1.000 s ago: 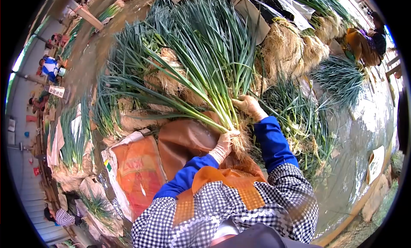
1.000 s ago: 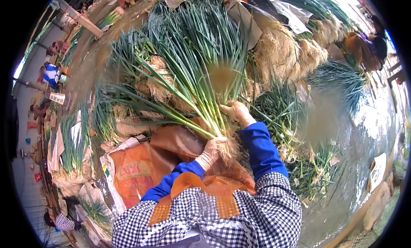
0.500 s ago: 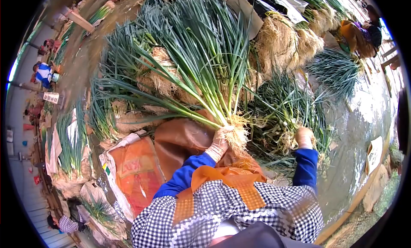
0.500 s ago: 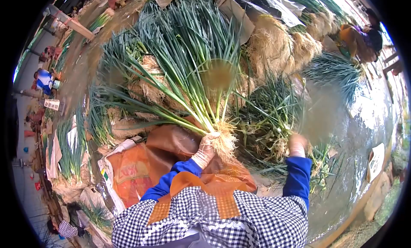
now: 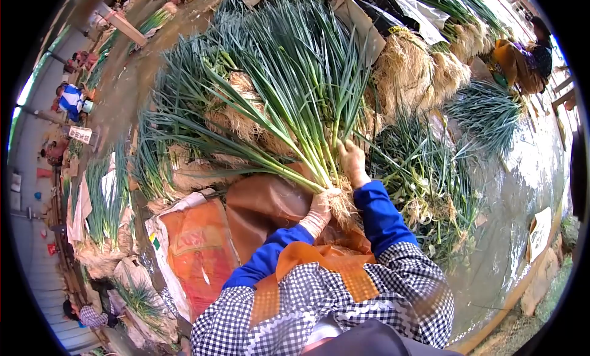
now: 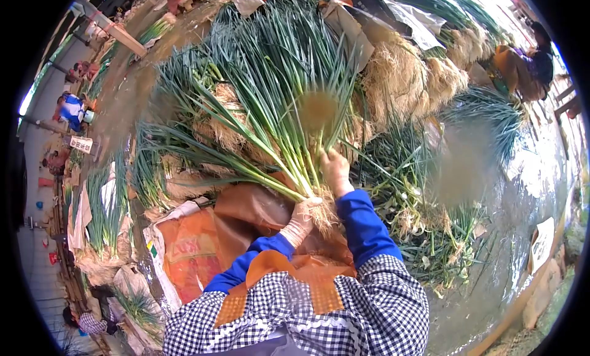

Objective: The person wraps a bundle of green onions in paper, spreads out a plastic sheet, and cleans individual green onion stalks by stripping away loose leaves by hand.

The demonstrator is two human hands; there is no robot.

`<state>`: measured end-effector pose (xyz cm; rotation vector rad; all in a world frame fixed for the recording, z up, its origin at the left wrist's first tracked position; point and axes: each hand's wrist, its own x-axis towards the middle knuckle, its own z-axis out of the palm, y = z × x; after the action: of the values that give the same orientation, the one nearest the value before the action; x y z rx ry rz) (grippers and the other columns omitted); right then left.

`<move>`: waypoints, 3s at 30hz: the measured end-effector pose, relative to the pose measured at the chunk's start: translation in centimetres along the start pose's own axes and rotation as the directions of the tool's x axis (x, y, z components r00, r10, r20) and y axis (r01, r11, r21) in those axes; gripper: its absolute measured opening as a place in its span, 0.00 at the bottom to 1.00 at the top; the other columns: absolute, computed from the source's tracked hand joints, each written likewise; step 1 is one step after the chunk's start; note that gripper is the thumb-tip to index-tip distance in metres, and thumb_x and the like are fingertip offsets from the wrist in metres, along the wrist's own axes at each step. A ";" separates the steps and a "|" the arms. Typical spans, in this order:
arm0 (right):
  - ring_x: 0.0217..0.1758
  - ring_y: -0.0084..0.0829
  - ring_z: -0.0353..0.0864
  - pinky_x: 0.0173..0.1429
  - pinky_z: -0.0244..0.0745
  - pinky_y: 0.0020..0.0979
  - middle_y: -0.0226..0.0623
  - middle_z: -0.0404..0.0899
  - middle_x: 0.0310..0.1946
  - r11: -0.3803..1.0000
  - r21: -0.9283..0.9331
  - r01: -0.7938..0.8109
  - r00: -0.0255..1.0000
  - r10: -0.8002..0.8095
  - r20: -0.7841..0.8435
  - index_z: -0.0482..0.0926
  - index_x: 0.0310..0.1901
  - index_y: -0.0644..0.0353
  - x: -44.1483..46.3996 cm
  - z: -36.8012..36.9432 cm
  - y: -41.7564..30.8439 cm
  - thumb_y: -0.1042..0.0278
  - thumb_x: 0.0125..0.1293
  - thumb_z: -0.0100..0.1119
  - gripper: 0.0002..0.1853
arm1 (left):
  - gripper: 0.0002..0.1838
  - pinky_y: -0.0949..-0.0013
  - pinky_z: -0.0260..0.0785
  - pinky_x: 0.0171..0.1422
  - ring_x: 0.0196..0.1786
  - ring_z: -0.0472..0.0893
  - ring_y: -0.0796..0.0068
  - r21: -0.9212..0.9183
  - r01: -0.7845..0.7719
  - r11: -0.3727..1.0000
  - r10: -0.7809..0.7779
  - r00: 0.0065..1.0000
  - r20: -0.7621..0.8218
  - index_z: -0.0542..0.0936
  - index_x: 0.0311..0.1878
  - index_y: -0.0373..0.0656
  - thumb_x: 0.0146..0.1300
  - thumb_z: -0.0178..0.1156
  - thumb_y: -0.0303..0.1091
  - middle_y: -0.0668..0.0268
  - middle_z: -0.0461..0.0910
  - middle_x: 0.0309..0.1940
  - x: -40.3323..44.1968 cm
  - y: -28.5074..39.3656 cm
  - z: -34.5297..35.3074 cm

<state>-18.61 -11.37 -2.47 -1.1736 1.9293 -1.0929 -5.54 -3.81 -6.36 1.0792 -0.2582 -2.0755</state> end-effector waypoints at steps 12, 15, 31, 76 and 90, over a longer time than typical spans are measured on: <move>0.30 0.41 0.81 0.37 0.75 0.38 0.42 0.80 0.25 0.664 -0.745 -0.055 0.998 0.069 -0.012 0.79 0.36 0.55 -5.2 -18.2 8.5 0.46 0.61 0.54 0.18 | 0.10 0.65 0.76 0.45 0.36 0.80 0.66 -0.222 0.148 0.964 -0.083 0.957 0.279 0.75 0.40 0.33 0.55 0.55 0.27 0.60 0.78 0.31 -0.4 1.2 -0.1; 0.27 0.39 0.77 0.35 0.71 0.35 0.40 0.78 0.23 0.993 -0.053 -0.104 0.992 0.108 0.068 0.79 0.32 0.55 -1.7 -11.3 0.1 0.49 0.61 0.55 0.16 | 0.17 0.60 0.76 0.47 0.39 0.80 0.61 -0.169 0.148 0.974 -0.077 0.926 0.369 0.71 0.49 0.33 0.54 0.55 0.26 0.56 0.78 0.37 -0.7 1.3 -0.5; 0.30 0.25 0.74 0.36 0.70 0.28 0.32 0.76 0.26 0.937 0.263 -0.231 0.856 0.067 0.513 0.77 0.37 0.64 0.6 -2.2 -0.3 0.59 0.64 0.53 0.14 | 0.07 0.72 0.71 0.39 0.31 0.77 0.72 0.087 -0.025 0.996 0.031 0.997 -0.066 0.77 0.35 0.38 0.49 0.58 0.21 0.67 0.77 0.26 0.7 -0.2 -0.4; 0.20 0.24 0.71 0.26 0.65 0.27 0.30 0.74 0.18 0.884 0.390 -0.257 0.838 0.003 0.546 0.76 0.34 0.59 2.3 -0.8 -0.1 0.55 0.64 0.54 0.14 | 0.24 0.50 0.74 0.50 0.42 0.80 0.52 -0.322 0.233 0.918 -0.088 0.909 0.408 0.69 0.52 0.31 0.48 0.52 0.24 0.49 0.77 0.41 -4.1 4.5 1.5; 0.23 0.15 0.62 0.27 0.61 0.20 0.20 0.66 0.21 0.802 0.562 -0.202 0.919 -0.043 0.393 0.71 0.26 0.57 -7.9 -7.7 -0.3 0.64 0.69 0.46 0.13 | 0.20 0.55 0.76 0.47 0.37 0.80 0.56 -0.428 0.133 0.894 -0.035 0.973 0.229 0.71 0.48 0.29 0.49 0.50 0.23 0.52 0.78 0.37 -3.3 4.2 2.5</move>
<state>-21.59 -1.80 2.06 -0.8527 1.1811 -1.1902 -4.09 -4.74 -0.75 0.5981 0.1577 -2.1875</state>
